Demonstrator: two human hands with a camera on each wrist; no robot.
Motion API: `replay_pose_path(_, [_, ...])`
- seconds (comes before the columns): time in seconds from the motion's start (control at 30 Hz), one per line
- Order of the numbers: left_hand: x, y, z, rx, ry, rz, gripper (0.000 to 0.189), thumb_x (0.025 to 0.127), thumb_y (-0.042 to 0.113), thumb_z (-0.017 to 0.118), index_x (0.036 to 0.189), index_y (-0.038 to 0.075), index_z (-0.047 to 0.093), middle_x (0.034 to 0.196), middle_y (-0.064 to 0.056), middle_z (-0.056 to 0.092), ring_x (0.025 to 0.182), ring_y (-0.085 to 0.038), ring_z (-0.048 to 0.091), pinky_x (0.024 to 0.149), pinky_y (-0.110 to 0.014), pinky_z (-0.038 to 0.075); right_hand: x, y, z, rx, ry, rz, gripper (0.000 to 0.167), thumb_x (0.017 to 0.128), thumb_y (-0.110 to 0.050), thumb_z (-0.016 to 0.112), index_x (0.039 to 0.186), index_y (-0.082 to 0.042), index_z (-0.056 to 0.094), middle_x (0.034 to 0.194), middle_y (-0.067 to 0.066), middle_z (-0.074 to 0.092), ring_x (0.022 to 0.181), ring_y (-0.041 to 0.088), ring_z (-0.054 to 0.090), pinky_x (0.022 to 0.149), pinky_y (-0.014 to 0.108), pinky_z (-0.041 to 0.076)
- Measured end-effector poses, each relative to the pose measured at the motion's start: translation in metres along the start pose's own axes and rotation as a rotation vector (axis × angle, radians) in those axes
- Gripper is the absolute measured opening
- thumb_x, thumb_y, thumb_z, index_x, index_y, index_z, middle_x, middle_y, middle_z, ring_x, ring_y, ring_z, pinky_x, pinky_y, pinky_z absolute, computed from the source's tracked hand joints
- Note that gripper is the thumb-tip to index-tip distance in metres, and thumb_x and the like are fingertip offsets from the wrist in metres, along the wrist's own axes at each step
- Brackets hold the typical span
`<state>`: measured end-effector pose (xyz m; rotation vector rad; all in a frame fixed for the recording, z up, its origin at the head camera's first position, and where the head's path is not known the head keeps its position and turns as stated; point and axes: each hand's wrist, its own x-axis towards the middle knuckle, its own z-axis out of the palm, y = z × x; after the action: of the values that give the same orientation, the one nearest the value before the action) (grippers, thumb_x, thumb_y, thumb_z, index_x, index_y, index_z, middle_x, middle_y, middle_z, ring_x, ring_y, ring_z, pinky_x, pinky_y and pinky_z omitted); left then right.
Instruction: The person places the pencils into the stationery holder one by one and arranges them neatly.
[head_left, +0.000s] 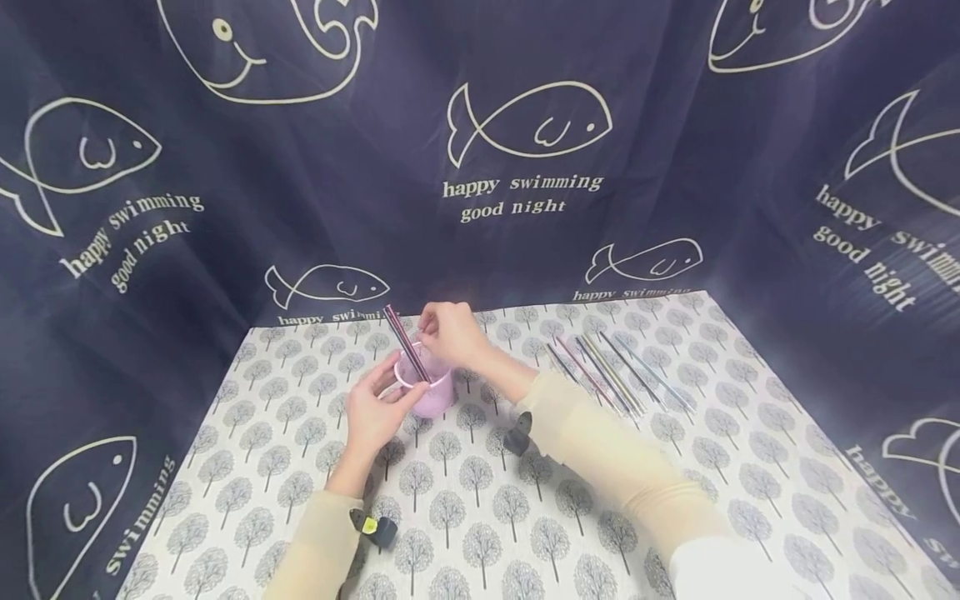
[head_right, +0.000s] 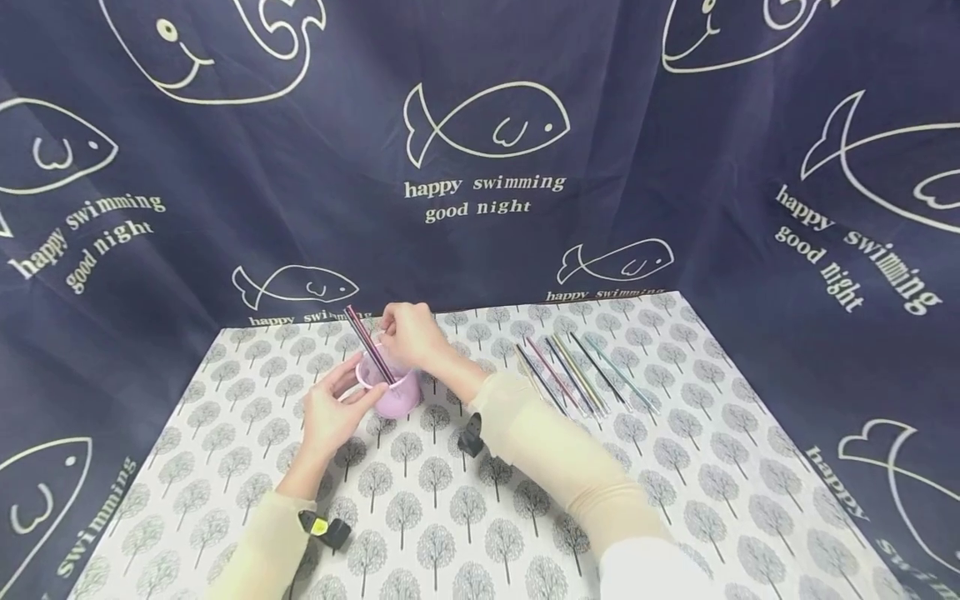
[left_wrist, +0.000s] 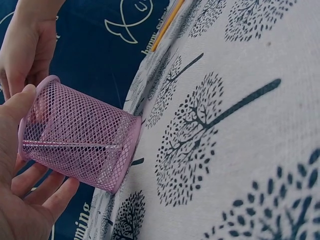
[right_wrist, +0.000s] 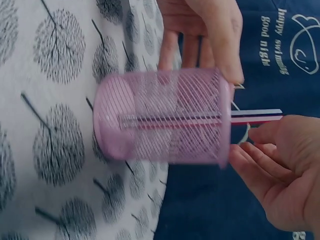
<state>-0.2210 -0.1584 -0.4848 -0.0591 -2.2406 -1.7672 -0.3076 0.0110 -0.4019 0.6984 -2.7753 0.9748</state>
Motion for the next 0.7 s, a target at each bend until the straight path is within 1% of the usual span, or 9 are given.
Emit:
replay_pose_path(0.1, [0.001, 0.0, -0.001, 0.006, -0.005, 0.005, 0.072, 0.082, 0.016, 0.095, 0.145, 0.001, 0.063, 0.146, -0.025, 0.065, 0.128, -0.045, 0.069, 0.1, -0.046, 0.067, -0.002, 0.009, -0.016, 0.03, 0.002, 0.03, 0.008, 0.098, -0.013, 0.076, 0.104, -0.009, 0.074, 0.101, 0.008, 0.08, 0.091, 0.019, 0.077, 0.082, 0.025, 0.069])
replay_pose_path(0.2, [0.0, -0.001, -0.004, 0.009, -0.006, 0.007, 0.073, 0.082, 0.019, 0.095, 0.145, 0.002, 0.063, 0.147, -0.024, 0.064, 0.128, -0.044, 0.069, 0.1, -0.046, 0.067, -0.005, 0.024, -0.034, 0.036, 0.011, 0.052, 0.008, 0.098, -0.014, 0.075, 0.105, -0.01, 0.075, 0.101, 0.007, 0.08, 0.09, 0.02, 0.076, 0.082, 0.028, 0.069])
replay_pose_path(0.3, [0.002, -0.001, 0.001, -0.004, -0.005, 0.011, 0.072, 0.081, 0.016, 0.095, 0.144, 0.002, 0.063, 0.147, -0.022, 0.065, 0.128, -0.043, 0.069, 0.099, -0.046, 0.067, -0.014, 0.05, -0.059, -0.007, 0.022, 0.061, 0.011, 0.097, -0.014, 0.074, 0.106, -0.01, 0.075, 0.101, 0.008, 0.08, 0.089, 0.021, 0.076, 0.083, 0.032, 0.07])
replay_pose_path(0.37, [0.001, -0.003, -0.001, -0.005, 0.006, 0.011, 0.072, 0.081, 0.015, 0.095, 0.144, 0.003, 0.064, 0.147, -0.021, 0.065, 0.128, -0.042, 0.07, 0.098, -0.046, 0.067, -0.02, 0.067, -0.069, -0.045, 0.029, 0.055, 0.011, 0.096, -0.013, 0.073, 0.106, -0.009, 0.076, 0.1, 0.008, 0.081, 0.089, 0.022, 0.076, 0.083, 0.034, 0.07])
replay_pose_path(0.47, [0.003, -0.003, -0.001, -0.013, -0.008, 0.021, 0.072, 0.082, 0.016, 0.095, 0.145, 0.002, 0.063, 0.149, -0.022, 0.063, 0.129, -0.043, 0.069, 0.099, -0.044, 0.067, -0.031, 0.093, -0.084, -0.111, 0.075, 0.064, 0.01, 0.093, -0.011, 0.071, 0.101, -0.008, 0.077, 0.096, 0.01, 0.081, 0.086, 0.026, 0.077, 0.084, 0.04, 0.069])
replay_pose_path(0.5, [0.004, -0.003, 0.0, -0.011, -0.015, 0.022, 0.072, 0.082, 0.016, 0.095, 0.145, 0.003, 0.063, 0.149, -0.022, 0.063, 0.129, -0.043, 0.069, 0.1, -0.044, 0.067, -0.036, 0.102, -0.088, -0.122, 0.085, 0.074, 0.01, 0.093, -0.011, 0.071, 0.1, -0.007, 0.077, 0.094, 0.01, 0.081, 0.085, 0.027, 0.076, 0.087, 0.042, 0.067])
replay_pose_path(0.57, [0.005, -0.003, 0.001, -0.006, -0.021, 0.021, 0.073, 0.082, 0.017, 0.095, 0.146, 0.003, 0.063, 0.149, -0.022, 0.063, 0.129, -0.042, 0.069, 0.1, -0.042, 0.067, -0.046, 0.116, -0.095, -0.145, 0.087, 0.086, 0.009, 0.092, -0.011, 0.071, 0.098, -0.006, 0.076, 0.092, 0.012, 0.08, 0.084, 0.029, 0.075, 0.087, 0.045, 0.066])
replay_pose_path(0.7, [0.004, -0.003, -0.001, 0.016, -0.004, 0.007, 0.073, 0.081, 0.015, 0.094, 0.145, 0.003, 0.063, 0.146, -0.023, 0.065, 0.128, -0.043, 0.07, 0.099, -0.041, 0.067, -0.064, 0.138, -0.097, -0.178, 0.032, 0.077, 0.011, 0.092, -0.01, 0.07, 0.097, -0.003, 0.076, 0.089, 0.013, 0.079, 0.082, 0.028, 0.074, 0.085, 0.046, 0.066])
